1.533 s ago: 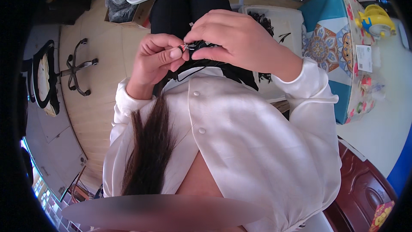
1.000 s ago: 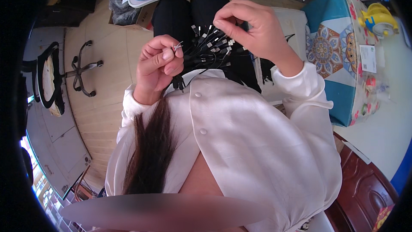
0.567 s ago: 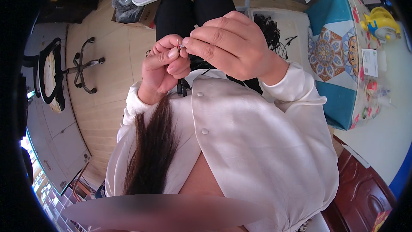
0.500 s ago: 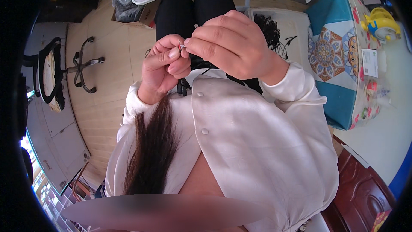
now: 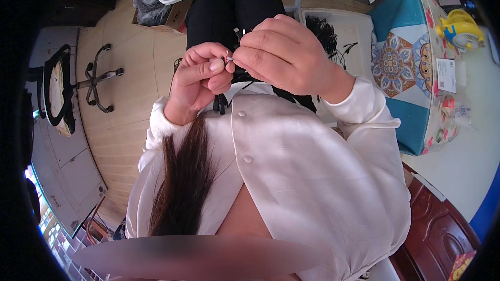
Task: The person assembles small wire harnesses by stripping wire ends with pliers, inserting connectors, and using a soldering station. Finished units are placed into trays on the table.
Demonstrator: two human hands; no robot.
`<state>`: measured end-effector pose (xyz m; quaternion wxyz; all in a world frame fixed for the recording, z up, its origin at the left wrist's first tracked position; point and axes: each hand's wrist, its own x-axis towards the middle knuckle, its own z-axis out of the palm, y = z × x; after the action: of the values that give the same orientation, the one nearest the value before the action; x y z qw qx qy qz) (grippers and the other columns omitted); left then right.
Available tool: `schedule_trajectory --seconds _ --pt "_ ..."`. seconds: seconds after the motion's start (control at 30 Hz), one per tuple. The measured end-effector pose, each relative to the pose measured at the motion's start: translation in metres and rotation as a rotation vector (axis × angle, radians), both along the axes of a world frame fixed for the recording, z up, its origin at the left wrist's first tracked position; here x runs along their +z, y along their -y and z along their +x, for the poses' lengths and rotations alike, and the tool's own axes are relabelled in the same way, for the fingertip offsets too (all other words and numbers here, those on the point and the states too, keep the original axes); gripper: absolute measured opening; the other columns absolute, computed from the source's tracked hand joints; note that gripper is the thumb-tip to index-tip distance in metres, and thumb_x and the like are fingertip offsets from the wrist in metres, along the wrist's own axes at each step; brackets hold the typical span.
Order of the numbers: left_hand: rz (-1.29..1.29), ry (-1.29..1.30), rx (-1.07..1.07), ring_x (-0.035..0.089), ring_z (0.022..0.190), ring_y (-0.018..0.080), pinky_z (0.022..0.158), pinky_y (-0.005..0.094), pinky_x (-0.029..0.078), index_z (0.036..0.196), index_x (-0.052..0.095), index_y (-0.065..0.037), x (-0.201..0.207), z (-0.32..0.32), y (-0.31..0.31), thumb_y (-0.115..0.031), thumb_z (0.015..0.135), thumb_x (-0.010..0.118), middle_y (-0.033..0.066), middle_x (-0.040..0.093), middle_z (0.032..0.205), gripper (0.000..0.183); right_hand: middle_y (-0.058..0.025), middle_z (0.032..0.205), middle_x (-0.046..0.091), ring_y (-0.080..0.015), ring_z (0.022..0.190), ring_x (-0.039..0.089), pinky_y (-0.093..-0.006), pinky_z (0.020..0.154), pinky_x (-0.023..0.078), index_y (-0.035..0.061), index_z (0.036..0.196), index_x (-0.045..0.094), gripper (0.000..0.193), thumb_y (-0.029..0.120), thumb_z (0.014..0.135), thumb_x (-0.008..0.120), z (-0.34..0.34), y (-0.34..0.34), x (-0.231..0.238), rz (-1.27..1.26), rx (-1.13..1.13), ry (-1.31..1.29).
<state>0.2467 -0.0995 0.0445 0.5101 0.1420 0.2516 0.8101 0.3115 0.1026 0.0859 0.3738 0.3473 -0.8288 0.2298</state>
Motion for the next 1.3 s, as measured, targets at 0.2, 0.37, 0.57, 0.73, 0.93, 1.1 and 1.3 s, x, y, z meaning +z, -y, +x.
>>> schedule_trajectory --seconds 0.2,0.37,0.57,0.73,0.93,1.1,1.3 --pt "-0.258 -0.869 0.246 0.050 0.060 0.0080 0.051 0.0206 0.040 0.100 0.065 0.006 0.008 -0.004 0.002 0.003 0.090 0.059 0.0094 0.067 0.089 0.012 -0.0054 0.076 0.058 -0.0153 0.067 0.057 -0.0264 0.059 0.046 0.0010 0.083 0.063 0.010 0.005 0.078 0.071 0.011 0.002 -0.003 -0.463 0.061 0.728" --pt "-0.235 -0.777 0.225 0.048 0.059 0.0064 0.049 0.0207 0.036 0.096 0.066 0.006 0.010 -0.004 0.000 0.001 0.091 0.059 0.0061 0.064 0.075 0.010 -0.0021 0.086 0.064 -0.0072 0.074 0.056 -0.0222 0.064 0.046 0.0006 0.093 0.064 0.015 0.015 0.091 0.064 0.009 -0.005 0.000 -1.161 0.324 1.583" --pt "0.033 -0.040 0.027 0.043 0.056 0.0069 0.045 0.0203 0.028 0.100 0.065 0.004 -0.003 -0.008 -0.004 0.000 0.092 0.057 0.0117 0.066 0.090 0.013 -0.0094 0.088 0.063 -0.0234 0.076 0.061 -0.0300 0.064 0.049 0.0025 0.097 0.067 0.028 0.006 0.071 0.077 0.007 -0.007 0.011 -0.142 -0.076 0.329" --pt "0.100 0.122 -0.080 0.041 0.054 0.0068 0.044 0.0208 0.025 0.100 0.064 0.005 -0.009 -0.009 -0.008 0.001 0.091 0.056 0.0114 0.065 0.090 0.013 -0.0080 0.085 0.061 -0.0238 0.073 0.060 -0.0326 0.062 0.049 0.0016 0.091 0.065 0.027 0.006 0.067 0.078 0.001 -0.008 0.005 -0.018 -0.010 0.094" --pt "0.081 -0.021 -0.026 0.041 0.054 0.0070 0.044 0.0215 0.025 0.101 0.065 0.006 -0.006 -0.005 -0.011 0.002 0.091 0.057 0.0105 0.065 0.086 0.013 -0.0074 0.082 0.060 -0.0197 0.070 0.059 -0.0301 0.060 0.049 0.0023 0.086 0.063 0.020 0.002 0.071 0.076 0.006 -0.002 0.005 -0.147 -0.021 0.281" --pt "-0.042 -0.353 0.142 0.045 0.056 0.0081 0.046 0.0211 0.031 0.098 0.066 0.006 -0.001 0.000 -0.011 0.001 0.091 0.059 0.0093 0.066 0.080 0.011 -0.0029 0.082 0.058 -0.0110 0.072 0.053 -0.0223 0.062 0.042 0.0002 0.092 0.060 0.008 0.005 0.087 0.064 0.019 0.001 0.004 -0.846 0.066 1.241" --pt "-0.239 -0.929 0.416 0.049 0.058 0.0080 0.049 0.0197 0.037 0.097 0.067 0.006 0.003 0.005 -0.011 0.000 0.092 0.060 0.0055 0.064 0.076 0.010 -0.0017 0.085 0.059 -0.0080 0.072 0.051 -0.0215 0.065 0.043 -0.0016 0.099 0.060 0.022 0.020 0.093 0.062 0.015 -0.006 -0.003 -1.278 0.269 1.623"
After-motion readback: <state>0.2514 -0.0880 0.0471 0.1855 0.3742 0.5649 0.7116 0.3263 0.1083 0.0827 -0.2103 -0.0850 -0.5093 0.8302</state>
